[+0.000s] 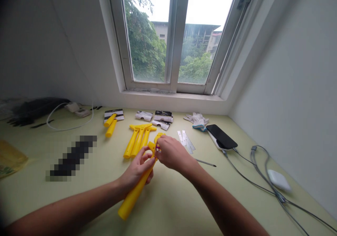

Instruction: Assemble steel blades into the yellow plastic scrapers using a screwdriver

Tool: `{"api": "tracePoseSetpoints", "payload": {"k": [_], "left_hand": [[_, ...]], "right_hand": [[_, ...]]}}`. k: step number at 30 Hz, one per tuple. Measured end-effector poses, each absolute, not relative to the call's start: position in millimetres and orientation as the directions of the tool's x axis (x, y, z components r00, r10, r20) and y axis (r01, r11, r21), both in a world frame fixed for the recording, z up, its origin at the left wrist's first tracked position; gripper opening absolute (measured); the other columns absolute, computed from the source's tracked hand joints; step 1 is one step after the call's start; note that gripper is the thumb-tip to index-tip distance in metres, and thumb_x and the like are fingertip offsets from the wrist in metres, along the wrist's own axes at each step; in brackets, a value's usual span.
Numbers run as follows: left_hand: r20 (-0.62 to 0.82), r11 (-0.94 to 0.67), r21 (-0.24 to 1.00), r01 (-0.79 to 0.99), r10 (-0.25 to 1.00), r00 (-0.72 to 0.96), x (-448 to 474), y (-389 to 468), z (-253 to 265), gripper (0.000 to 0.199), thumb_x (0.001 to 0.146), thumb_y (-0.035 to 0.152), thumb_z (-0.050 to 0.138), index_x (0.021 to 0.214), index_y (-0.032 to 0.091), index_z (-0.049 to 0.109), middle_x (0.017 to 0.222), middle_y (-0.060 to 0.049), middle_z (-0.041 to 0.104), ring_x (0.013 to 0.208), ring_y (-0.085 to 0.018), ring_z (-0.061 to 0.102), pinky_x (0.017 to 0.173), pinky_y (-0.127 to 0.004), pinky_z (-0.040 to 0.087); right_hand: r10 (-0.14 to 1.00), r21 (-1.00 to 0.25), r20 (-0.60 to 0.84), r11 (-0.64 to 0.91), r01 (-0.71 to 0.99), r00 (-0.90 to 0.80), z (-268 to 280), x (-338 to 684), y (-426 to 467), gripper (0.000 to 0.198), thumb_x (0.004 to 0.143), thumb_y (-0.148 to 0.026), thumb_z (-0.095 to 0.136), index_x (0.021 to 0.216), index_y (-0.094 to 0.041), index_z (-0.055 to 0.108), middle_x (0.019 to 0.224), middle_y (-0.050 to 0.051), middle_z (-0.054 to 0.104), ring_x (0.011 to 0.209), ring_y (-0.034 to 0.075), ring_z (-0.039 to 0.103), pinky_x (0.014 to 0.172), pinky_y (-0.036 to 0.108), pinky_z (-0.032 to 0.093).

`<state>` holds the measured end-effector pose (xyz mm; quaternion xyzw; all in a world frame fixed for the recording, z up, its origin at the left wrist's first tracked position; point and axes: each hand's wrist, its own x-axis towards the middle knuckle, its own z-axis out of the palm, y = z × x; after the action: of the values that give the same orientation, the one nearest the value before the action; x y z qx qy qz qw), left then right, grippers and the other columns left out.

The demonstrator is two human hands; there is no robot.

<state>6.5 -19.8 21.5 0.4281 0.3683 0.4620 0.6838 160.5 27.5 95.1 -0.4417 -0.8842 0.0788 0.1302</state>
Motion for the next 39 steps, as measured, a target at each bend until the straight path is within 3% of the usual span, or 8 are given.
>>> {"api": "tracePoseSetpoints", "payload": {"k": [3, 7, 12, 18, 23, 26, 31, 39], "left_hand": [[-0.108, 0.191, 0.936, -0.297, 0.956, 0.274, 7, -18, 17, 0.041, 0.081, 0.044, 0.06, 0.108, 0.025, 0.035, 0.099, 0.001, 0.047, 0.04, -0.004, 0.049, 0.037, -0.02, 0.033], [-0.118, 0.194, 0.94, -0.282, 0.957, 0.263, 8, -17, 11, 0.038, 0.081, 0.042, 0.06, 0.102, 0.023, 0.036, 0.097, 0.002, 0.047, 0.041, -0.004, 0.05, 0.038, -0.021, 0.036], [-0.126, 0.198, 0.933, -0.3, 0.961, 0.245, 8, -17, 9, 0.039, 0.079, 0.042, 0.062, 0.101, 0.023, 0.036, 0.095, 0.003, 0.047, 0.039, -0.004, 0.05, 0.037, -0.021, 0.034], [-0.111, 0.199, 0.924, -0.327, 0.957, 0.268, 7, -14, 9, 0.042, 0.076, 0.045, 0.065, 0.101, 0.021, 0.041, 0.095, 0.0, 0.053, 0.039, -0.005, 0.049, 0.037, -0.021, 0.035], [-0.164, 0.284, 0.884, -0.371, 0.933, 0.321, 5, -16, 10, 0.029, 0.077, 0.037, 0.063, 0.088, 0.019, 0.043, 0.06, 0.006, 0.047, 0.042, -0.006, 0.04, 0.041, -0.018, 0.03], [-0.175, 0.312, 0.871, -0.378, 0.918, 0.356, 4, -17, 12, 0.024, 0.079, 0.034, 0.059, 0.083, 0.02, 0.04, 0.05, 0.007, 0.043, 0.042, -0.006, 0.033, 0.043, -0.018, 0.028], [-0.193, 0.321, 0.882, -0.344, 0.914, 0.358, 4, -16, 17, 0.024, 0.076, 0.032, 0.058, 0.079, 0.021, 0.037, 0.047, 0.007, 0.04, 0.04, -0.007, 0.031, 0.041, -0.02, 0.025], [-0.161, 0.342, 0.845, -0.41, 0.895, 0.415, 3, -21, 20, 0.02, 0.077, 0.026, 0.057, 0.081, 0.021, 0.039, 0.055, 0.006, 0.041, 0.046, -0.007, 0.033, 0.044, -0.02, 0.024]], "right_hand": [[0.847, -0.198, 0.096, 0.531, 0.824, -0.523, 97, 176, 42, 0.015, 0.082, -0.025, 0.051, 0.077, -0.018, 0.064, 0.091, 0.008, 0.065, 0.079, 0.016, 0.059, 0.068, 0.024, 0.039], [0.918, -0.06, -0.06, 0.389, 0.919, -0.392, 87, 198, 69, 0.019, 0.079, -0.022, 0.052, 0.073, -0.015, 0.068, 0.081, 0.012, 0.067, 0.073, 0.018, 0.061, 0.058, 0.026, 0.036], [0.927, -0.062, -0.119, 0.349, 0.935, -0.354, 61, 201, 87, 0.02, 0.078, -0.021, 0.053, 0.07, -0.014, 0.07, 0.073, 0.013, 0.068, 0.062, 0.018, 0.06, 0.05, 0.025, 0.032], [0.915, -0.155, -0.074, 0.382, 0.911, -0.396, 70, 197, 83, 0.019, 0.08, -0.025, 0.055, 0.075, -0.015, 0.071, 0.079, 0.012, 0.07, 0.07, 0.018, 0.062, 0.057, 0.025, 0.038], [0.824, -0.378, -0.092, 0.49, 0.786, -0.559, 96, 196, 66, 0.018, 0.082, -0.03, 0.056, 0.083, -0.02, 0.07, 0.076, 0.002, 0.069, 0.066, 0.014, 0.06, 0.063, 0.022, 0.042], [0.772, -0.495, -0.06, 0.528, 0.69, -0.633, 100, 191, 57, 0.016, 0.079, -0.031, 0.059, 0.086, -0.02, 0.068, 0.081, 0.002, 0.067, 0.069, 0.014, 0.059, 0.062, 0.023, 0.043], [0.796, -0.421, 0.112, 0.581, 0.697, -0.596, 94, 185, 52, 0.009, 0.077, -0.022, 0.061, 0.086, -0.019, 0.063, 0.087, 0.003, 0.065, 0.077, 0.015, 0.057, 0.07, 0.025, 0.042], [0.778, -0.355, 0.134, 0.616, 0.703, -0.614, 89, 177, 46, 0.012, 0.082, -0.024, 0.057, 0.083, -0.021, 0.068, 0.081, 0.004, 0.07, 0.069, 0.015, 0.06, 0.062, 0.024, 0.041]]}}
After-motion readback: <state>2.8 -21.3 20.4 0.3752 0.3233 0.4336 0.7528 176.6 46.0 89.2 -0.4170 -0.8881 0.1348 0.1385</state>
